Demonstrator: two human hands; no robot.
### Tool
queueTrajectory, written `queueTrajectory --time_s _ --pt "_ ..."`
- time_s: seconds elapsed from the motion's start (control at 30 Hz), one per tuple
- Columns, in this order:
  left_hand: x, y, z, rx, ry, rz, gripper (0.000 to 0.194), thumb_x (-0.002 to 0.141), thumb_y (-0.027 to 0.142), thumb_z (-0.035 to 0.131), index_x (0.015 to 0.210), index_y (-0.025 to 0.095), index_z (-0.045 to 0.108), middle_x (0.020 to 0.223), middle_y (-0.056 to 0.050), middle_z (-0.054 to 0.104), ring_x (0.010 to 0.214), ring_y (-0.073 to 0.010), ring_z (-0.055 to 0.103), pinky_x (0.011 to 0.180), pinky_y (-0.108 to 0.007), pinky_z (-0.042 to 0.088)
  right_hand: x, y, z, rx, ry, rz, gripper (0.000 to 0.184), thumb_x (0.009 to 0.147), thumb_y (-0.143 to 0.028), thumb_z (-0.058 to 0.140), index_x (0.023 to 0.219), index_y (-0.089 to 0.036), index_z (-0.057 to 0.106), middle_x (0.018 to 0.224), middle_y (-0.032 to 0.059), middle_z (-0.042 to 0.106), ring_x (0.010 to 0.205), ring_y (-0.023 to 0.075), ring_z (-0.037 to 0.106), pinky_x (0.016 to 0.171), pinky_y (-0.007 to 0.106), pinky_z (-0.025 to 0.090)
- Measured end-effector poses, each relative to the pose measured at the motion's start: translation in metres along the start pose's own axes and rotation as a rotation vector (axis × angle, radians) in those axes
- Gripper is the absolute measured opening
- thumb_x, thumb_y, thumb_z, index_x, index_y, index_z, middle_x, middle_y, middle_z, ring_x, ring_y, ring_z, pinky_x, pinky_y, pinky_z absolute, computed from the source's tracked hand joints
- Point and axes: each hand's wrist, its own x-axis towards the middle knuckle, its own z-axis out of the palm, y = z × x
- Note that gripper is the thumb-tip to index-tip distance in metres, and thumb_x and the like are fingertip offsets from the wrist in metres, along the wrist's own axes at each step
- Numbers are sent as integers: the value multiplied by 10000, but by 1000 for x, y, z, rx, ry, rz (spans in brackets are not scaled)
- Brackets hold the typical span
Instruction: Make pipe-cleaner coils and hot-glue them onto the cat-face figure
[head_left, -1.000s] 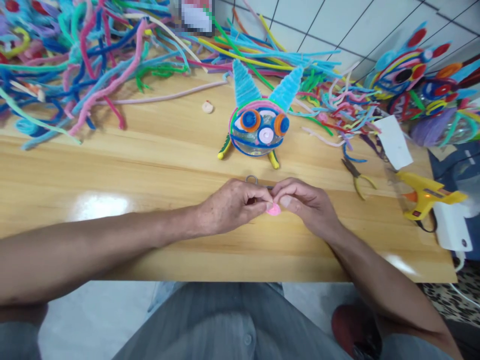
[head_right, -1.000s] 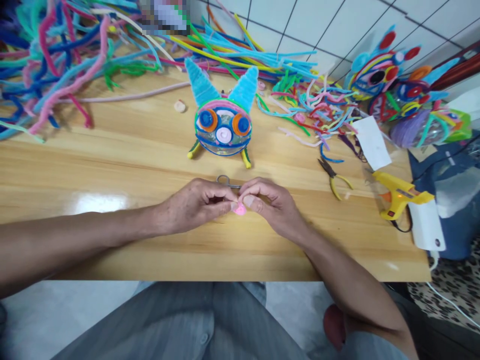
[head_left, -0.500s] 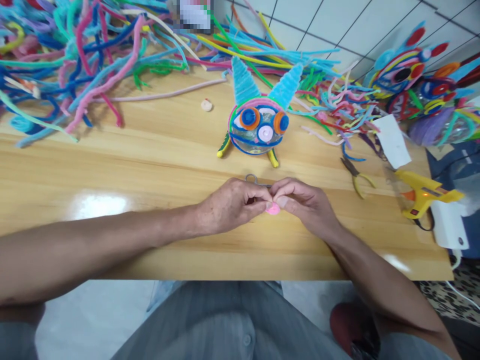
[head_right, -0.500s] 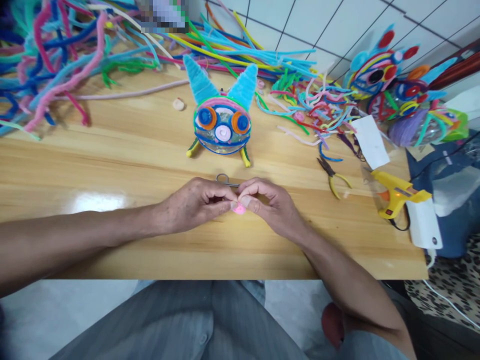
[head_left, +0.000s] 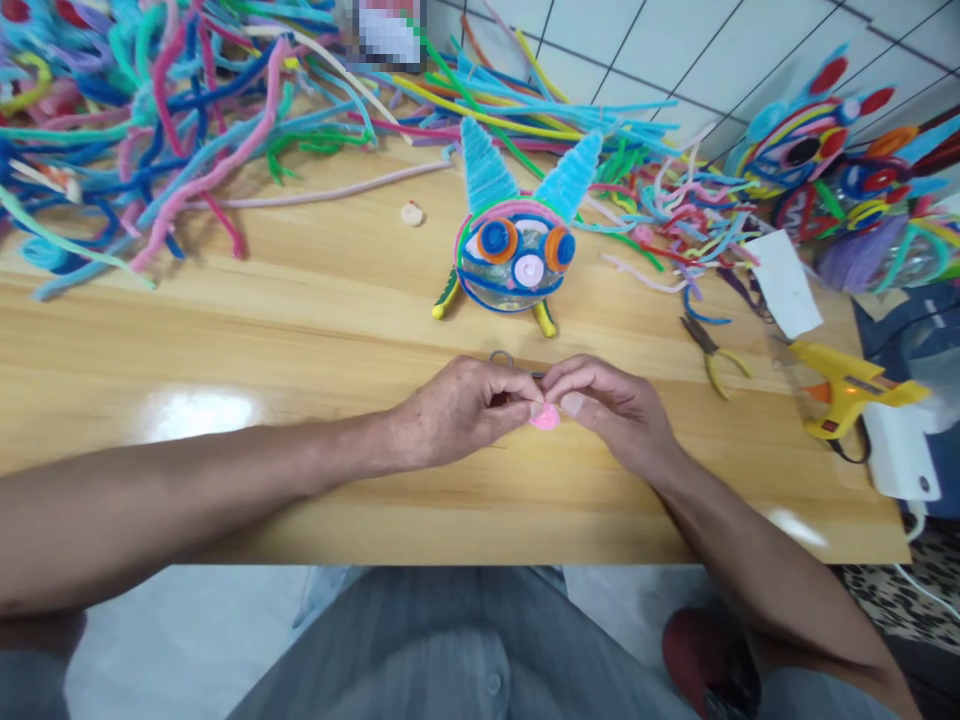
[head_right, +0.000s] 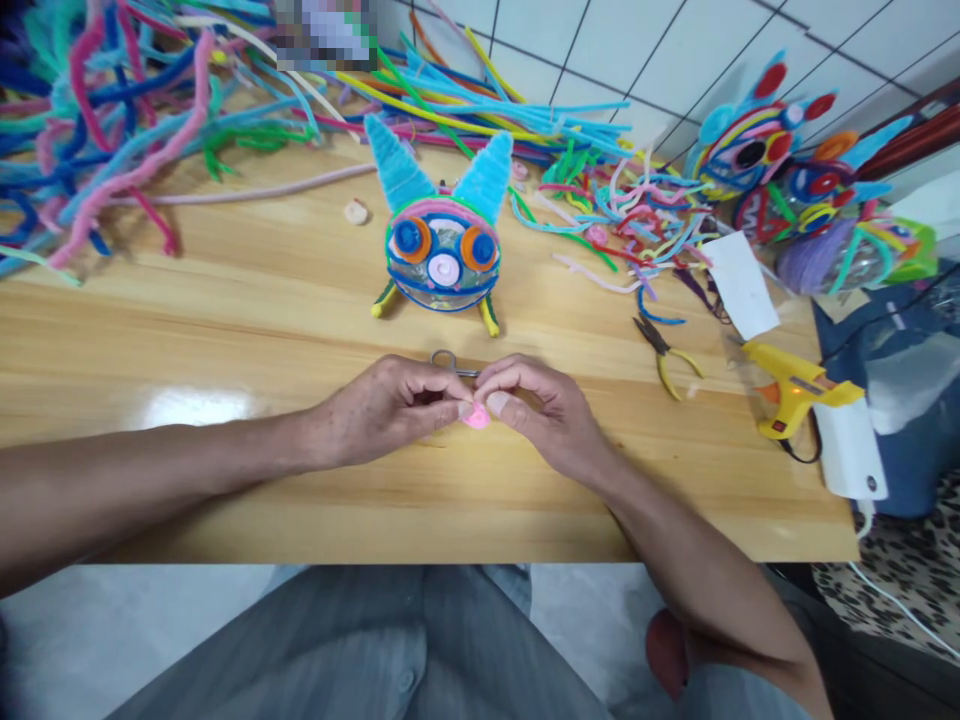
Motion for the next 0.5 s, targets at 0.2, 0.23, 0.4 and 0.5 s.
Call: queueTrajectory --time_s 0.2,0.23,0.4,0.5 --pt "0 2 -1 -13 -11 -17 235 972 293 594 930 148 774 704 22 642 606 -86 488 571 -200 376 -1 1 0 11 -7 -6 82 985 -340 725 973 -277 776 1007 26 763 953 177 711 891 348 559" --pt "0 2 -1 -19 -7 -17 232 970 292 595 924 148 771 692 26 627 600 -85 477 562 -200 366 -1 1 0 11 -7 -9 76 983 -338 728 973 -279 776 1011 27 764 956 179 711 892 351 560" --pt "1 4 0 -78 -7 -18 213 966 276 600 891 149 754 661 39 576 586 -79 436 540 -193 335 -1 0 0 -11 2 -8 113 980 -376 726 954 -277 775 1018 36 769 958 191 712 912 380 570" --pt "1 5 0 -95 -4 -21 206 963 269 602 883 146 749 661 43 569 590 -76 425 544 -189 334 -1 1 -1 -9 2 -21 95 981 -360 726 962 -281 776 1020 32 769 961 186 711 917 373 567"
